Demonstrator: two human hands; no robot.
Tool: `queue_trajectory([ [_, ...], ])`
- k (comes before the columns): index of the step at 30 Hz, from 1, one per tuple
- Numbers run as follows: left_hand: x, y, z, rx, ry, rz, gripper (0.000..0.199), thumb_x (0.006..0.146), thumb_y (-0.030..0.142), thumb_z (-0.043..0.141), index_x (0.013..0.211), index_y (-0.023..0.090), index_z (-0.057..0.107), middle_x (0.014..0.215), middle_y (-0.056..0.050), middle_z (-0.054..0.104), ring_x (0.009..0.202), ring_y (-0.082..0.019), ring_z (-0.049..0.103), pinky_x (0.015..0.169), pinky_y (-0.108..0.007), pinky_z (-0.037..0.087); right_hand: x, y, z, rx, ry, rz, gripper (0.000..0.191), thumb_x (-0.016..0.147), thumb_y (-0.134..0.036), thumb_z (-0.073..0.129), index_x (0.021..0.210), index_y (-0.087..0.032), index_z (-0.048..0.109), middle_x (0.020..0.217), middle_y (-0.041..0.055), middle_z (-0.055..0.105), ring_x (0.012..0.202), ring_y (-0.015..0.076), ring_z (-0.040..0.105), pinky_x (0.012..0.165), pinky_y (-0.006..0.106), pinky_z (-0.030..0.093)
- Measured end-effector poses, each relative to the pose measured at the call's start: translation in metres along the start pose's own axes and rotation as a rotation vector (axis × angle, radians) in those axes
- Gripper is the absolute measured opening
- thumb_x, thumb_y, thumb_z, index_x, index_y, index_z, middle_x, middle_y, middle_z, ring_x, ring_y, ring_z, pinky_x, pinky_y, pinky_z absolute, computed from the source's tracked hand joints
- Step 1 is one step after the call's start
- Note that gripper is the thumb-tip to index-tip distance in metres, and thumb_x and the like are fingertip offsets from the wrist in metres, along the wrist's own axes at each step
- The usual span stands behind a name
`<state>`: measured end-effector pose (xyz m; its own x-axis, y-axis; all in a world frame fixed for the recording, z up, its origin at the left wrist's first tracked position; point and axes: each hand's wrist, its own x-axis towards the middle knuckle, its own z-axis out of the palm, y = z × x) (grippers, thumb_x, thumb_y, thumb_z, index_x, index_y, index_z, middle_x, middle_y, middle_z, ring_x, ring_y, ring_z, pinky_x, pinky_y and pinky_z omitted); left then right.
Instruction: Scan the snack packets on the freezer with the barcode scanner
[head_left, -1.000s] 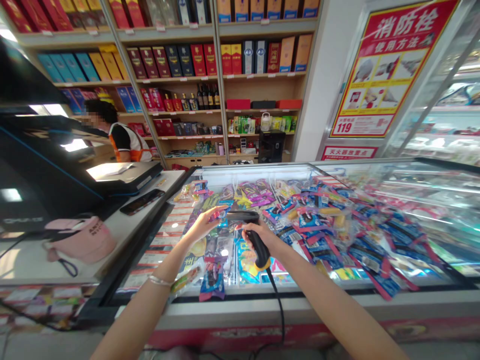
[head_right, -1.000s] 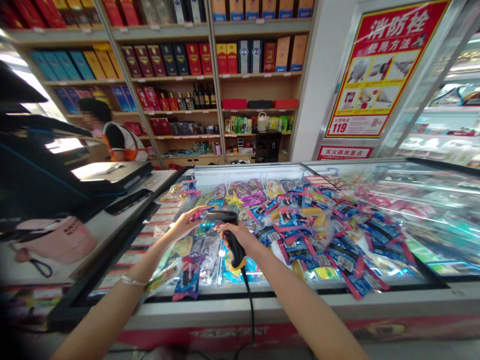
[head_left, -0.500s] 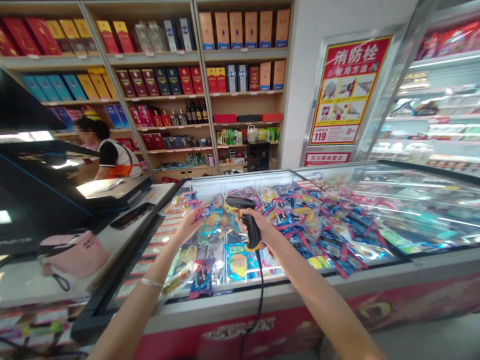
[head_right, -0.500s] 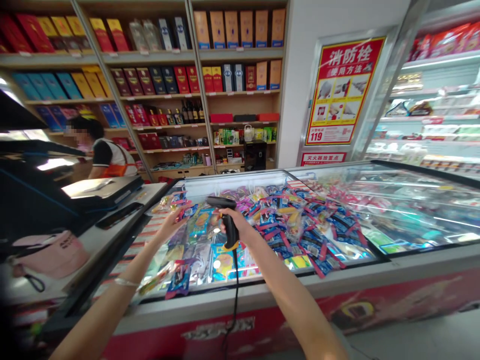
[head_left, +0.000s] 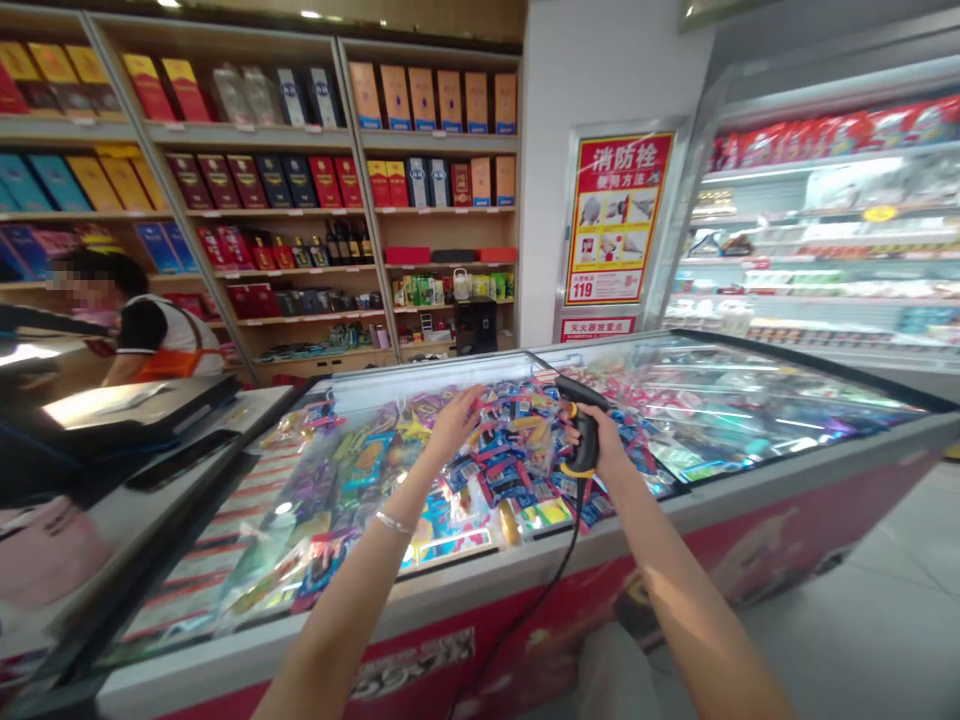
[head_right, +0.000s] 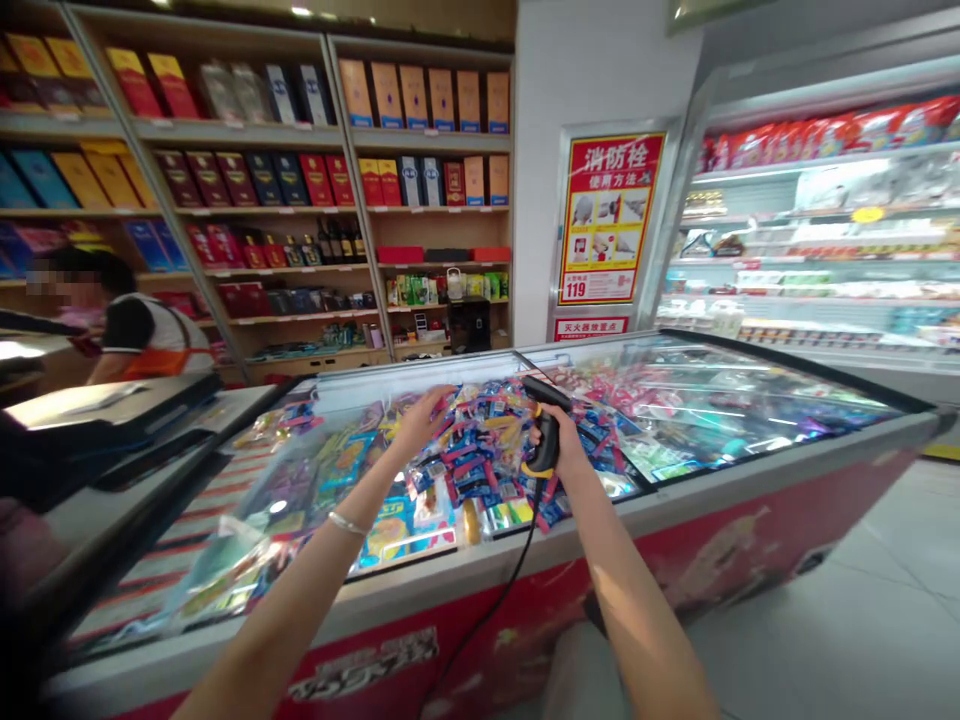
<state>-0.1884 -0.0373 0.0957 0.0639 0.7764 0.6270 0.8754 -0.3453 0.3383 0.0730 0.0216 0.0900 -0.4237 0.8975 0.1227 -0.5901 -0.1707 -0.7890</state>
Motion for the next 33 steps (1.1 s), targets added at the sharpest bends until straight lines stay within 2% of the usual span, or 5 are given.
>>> queue_trajectory([
  [8, -0.002, 0.010, 0.067, 0.136, -0.096, 0.048, 0.044, 0.091, 0.039, 0.046, 0.133, 0.025, 0.051, 0.140, -0.008, 0.051, 0.126, -0.025, 0.048, 0.108, -0.045, 0.035, -0.001, 0.010, -0.074, 0.019, 0.121, 0.037, 0.018, 0.065, -0.029, 0.065, 0.076, -0.016, 0.060, 0.065, 0.0000, 0.056, 0.042, 0.0064, 0.041, 0.036, 0.019, 0.036],
  [13, -0.007, 0.012, 0.069, 0.120, -0.086, 0.014, 0.048, 0.092, 0.046, 0.044, 0.134, 0.025, 0.049, 0.139, -0.008, 0.051, 0.125, -0.026, 0.049, 0.109, -0.047, 0.033, 0.001, 0.019, -0.093, 0.025, 0.117, 0.072, 0.018, 0.064, -0.028, 0.066, 0.078, -0.016, 0.062, 0.065, 0.0004, 0.054, 0.041, 0.0061, 0.039, 0.034, 0.018, 0.036],
  [22, -0.007, 0.019, 0.070, 0.125, -0.123, -0.037, 0.052, 0.092, 0.048, 0.042, 0.138, 0.024, 0.045, 0.137, -0.009, 0.053, 0.124, -0.025, 0.051, 0.106, -0.041, 0.037, 0.000, 0.015, -0.089, 0.001, 0.155, 0.111, 0.018, 0.061, -0.025, 0.065, 0.077, -0.018, 0.062, 0.066, 0.0014, 0.054, 0.041, 0.0068, 0.037, 0.031, 0.019, 0.035],
  [27, -0.004, 0.020, 0.030, 0.173, -0.089, -0.063, 0.062, 0.093, 0.054, 0.037, 0.148, 0.026, 0.030, 0.141, -0.008, 0.051, 0.130, -0.029, 0.045, 0.110, -0.047, 0.031, -0.008, 0.003, -0.062, -0.101, 0.174, 0.080, 0.010, 0.063, -0.023, 0.065, 0.072, -0.021, 0.062, 0.066, 0.0048, 0.052, 0.042, 0.0086, 0.039, 0.031, 0.023, 0.032],
  [33, -0.033, -0.034, -0.089, 0.294, 0.065, -0.183, 0.065, 0.092, 0.052, 0.041, 0.149, 0.026, 0.026, 0.145, -0.009, 0.046, 0.138, -0.031, 0.034, 0.112, -0.051, 0.023, -0.005, -0.001, 0.040, -0.137, -0.015, 0.007, 0.013, 0.069, -0.028, 0.061, 0.077, -0.019, 0.065, 0.069, 0.0052, 0.052, 0.041, 0.0081, 0.037, 0.033, 0.025, 0.029],
])
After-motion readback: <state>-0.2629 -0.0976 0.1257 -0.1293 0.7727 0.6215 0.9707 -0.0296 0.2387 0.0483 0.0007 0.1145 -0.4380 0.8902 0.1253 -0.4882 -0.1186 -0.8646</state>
